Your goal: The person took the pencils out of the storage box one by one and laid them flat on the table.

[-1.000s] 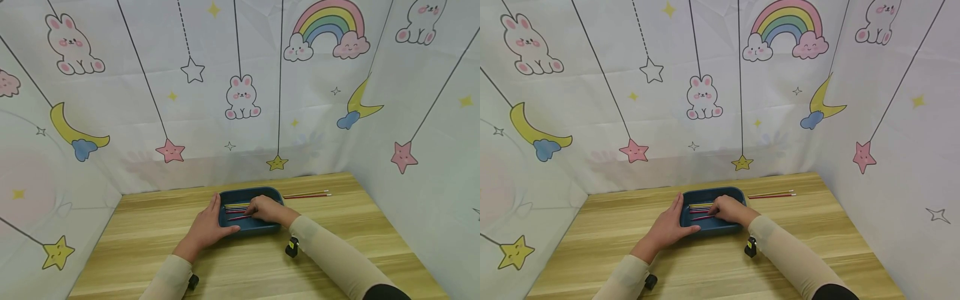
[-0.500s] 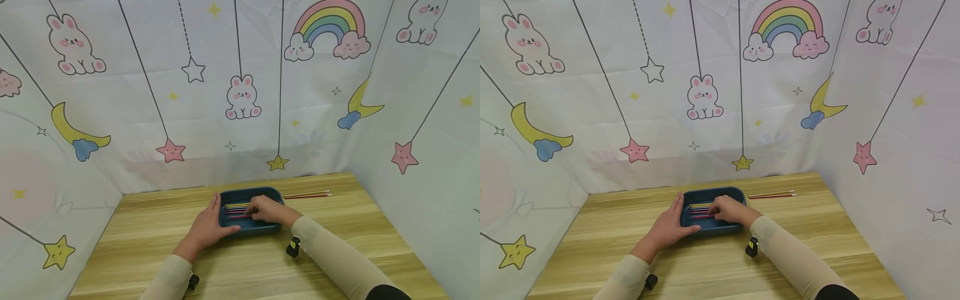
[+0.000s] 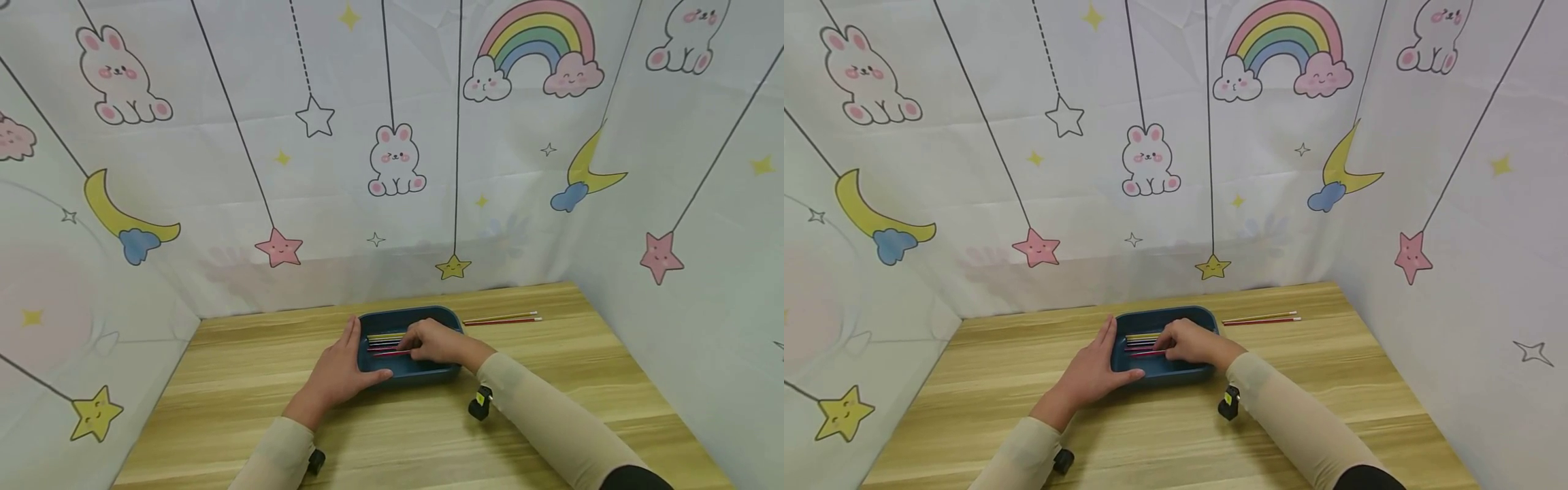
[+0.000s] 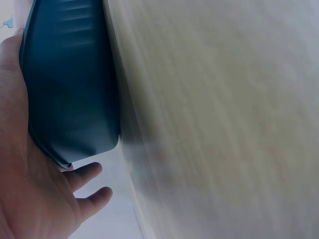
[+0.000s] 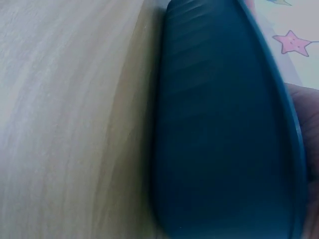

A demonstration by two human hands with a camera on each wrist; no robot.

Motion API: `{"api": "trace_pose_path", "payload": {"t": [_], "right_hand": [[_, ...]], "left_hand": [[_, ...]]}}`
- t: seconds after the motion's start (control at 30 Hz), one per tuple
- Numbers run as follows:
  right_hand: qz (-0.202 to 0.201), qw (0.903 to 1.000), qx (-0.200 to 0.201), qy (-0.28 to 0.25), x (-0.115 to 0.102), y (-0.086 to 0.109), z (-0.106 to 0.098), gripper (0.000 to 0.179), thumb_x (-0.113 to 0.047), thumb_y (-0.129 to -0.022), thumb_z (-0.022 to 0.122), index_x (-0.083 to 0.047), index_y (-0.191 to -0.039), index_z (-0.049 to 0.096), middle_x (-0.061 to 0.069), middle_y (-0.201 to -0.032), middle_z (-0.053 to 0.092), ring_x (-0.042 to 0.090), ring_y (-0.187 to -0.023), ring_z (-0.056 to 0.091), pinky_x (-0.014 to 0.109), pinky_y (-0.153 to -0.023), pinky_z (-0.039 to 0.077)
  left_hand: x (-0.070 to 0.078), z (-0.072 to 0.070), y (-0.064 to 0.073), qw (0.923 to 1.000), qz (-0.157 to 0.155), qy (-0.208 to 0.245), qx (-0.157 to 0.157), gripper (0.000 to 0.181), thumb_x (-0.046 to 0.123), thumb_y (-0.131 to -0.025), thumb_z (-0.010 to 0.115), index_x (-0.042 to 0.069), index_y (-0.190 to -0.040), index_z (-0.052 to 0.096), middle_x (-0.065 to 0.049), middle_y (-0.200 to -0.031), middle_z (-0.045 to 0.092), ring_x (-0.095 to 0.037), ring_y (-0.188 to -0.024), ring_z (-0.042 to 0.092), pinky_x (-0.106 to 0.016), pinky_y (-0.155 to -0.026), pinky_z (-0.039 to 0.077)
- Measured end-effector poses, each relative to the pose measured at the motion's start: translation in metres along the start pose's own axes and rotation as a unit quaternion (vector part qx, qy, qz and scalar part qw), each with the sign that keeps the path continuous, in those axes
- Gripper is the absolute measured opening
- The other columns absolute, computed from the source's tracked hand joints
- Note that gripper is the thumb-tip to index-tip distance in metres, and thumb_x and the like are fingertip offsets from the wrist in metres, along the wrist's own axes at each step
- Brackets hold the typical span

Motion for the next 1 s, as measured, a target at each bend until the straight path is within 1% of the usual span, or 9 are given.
{"api": "trace_pose_path", "payload": {"t": [0.2, 0.4, 0.53, 0.63, 0.73, 0.83, 1.0], "right_hand": [[-0.010, 0.9999, 0.009, 0.009, -0.007, 0.004, -0.011, 0.027, -0.001, -0.102, 0.074, -0.013, -0.123, 0.086, -0.005, -0.108, 0.075, 0.005, -0.092, 0.067, 0.028, -0.082, 0.059], [-0.013, 0.9999, 0.004, 0.009, -0.011, 0.012, -0.024, 0.030, -0.002, -0.103, 0.071, -0.016, -0.127, 0.084, -0.008, -0.112, 0.074, 0.006, -0.096, 0.066, 0.029, -0.085, 0.058], [-0.030, 0.9995, 0.001, -0.013, -0.011, 0.019, -0.034, 0.030, -0.001, -0.104, 0.070, -0.013, -0.128, 0.083, -0.004, -0.115, 0.074, 0.009, -0.099, 0.065, 0.032, -0.088, 0.059], [-0.039, 0.9985, -0.004, -0.037, -0.013, 0.025, -0.042, 0.030, 0.002, -0.105, 0.068, -0.009, -0.129, 0.083, -0.001, -0.116, 0.073, 0.011, -0.099, 0.065, 0.033, -0.087, 0.059], [-0.042, 0.9978, -0.012, -0.051, -0.014, 0.032, -0.048, 0.031, 0.002, -0.106, 0.066, -0.008, -0.130, 0.082, 0.000, -0.116, 0.072, 0.011, -0.099, 0.065, 0.033, -0.085, 0.059], [-0.044, 0.9972, -0.016, -0.059, -0.013, 0.038, -0.054, 0.032, 0.003, -0.107, 0.064, -0.006, -0.132, 0.081, 0.002, -0.116, 0.072, 0.012, -0.097, 0.066, 0.033, -0.083, 0.060], [-0.044, 0.9974, -0.007, -0.057, -0.006, 0.048, -0.064, 0.031, 0.003, -0.107, 0.064, -0.007, -0.131, 0.081, 0.001, -0.116, 0.073, 0.012, -0.097, 0.068, 0.034, -0.085, 0.060]], "left_hand": [[0.001, -0.001, 0.001, 1.0000, -0.002, 0.000, 0.000, 0.137, 0.084, -0.088, 0.074, 0.004, -0.178, 0.008, -0.014, -0.186, 0.007, -0.049, -0.153, 0.047, -0.067, -0.122, 0.039], [0.003, -0.001, 0.001, 1.0000, -0.004, -0.004, 0.001, 0.139, 0.086, -0.086, 0.073, 0.004, -0.178, 0.010, -0.014, -0.186, 0.008, -0.049, -0.152, 0.049, -0.066, -0.123, 0.039], [0.002, -0.001, 0.001, 0.9999, -0.006, -0.008, -0.001, 0.140, 0.089, -0.085, 0.071, 0.004, -0.178, 0.010, -0.013, -0.186, 0.007, -0.049, -0.153, 0.048, -0.066, -0.123, 0.038], [0.002, -0.001, 0.001, 1.0000, -0.005, -0.006, -0.003, 0.140, 0.090, -0.085, 0.071, 0.004, -0.178, 0.009, -0.013, -0.186, 0.007, -0.049, -0.153, 0.048, -0.066, -0.123, 0.038], [0.002, -0.001, 0.002, 1.0000, -0.004, -0.004, -0.004, 0.140, 0.090, -0.085, 0.071, 0.005, -0.178, 0.009, -0.013, -0.186, 0.006, -0.049, -0.153, 0.048, -0.066, -0.123, 0.038], [0.002, -0.002, 0.002, 1.0000, -0.004, -0.003, -0.004, 0.141, 0.090, -0.085, 0.071, 0.005, -0.178, 0.008, -0.013, -0.186, 0.007, -0.049, -0.153, 0.047, -0.065, -0.124, 0.038], [0.002, -0.002, 0.002, 1.0000, -0.002, -0.004, -0.004, 0.141, 0.090, -0.085, 0.071, 0.005, -0.178, 0.008, -0.015, -0.185, 0.008, -0.049, -0.153, 0.048, -0.064, -0.123, 0.040]]}}
Point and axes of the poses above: each hand's wrist, its own y-axis away from the middle knuckle, its own z-axis out of the palm, x = y × z, the point moved 10 cm from there along -y, towards the middle knuckle
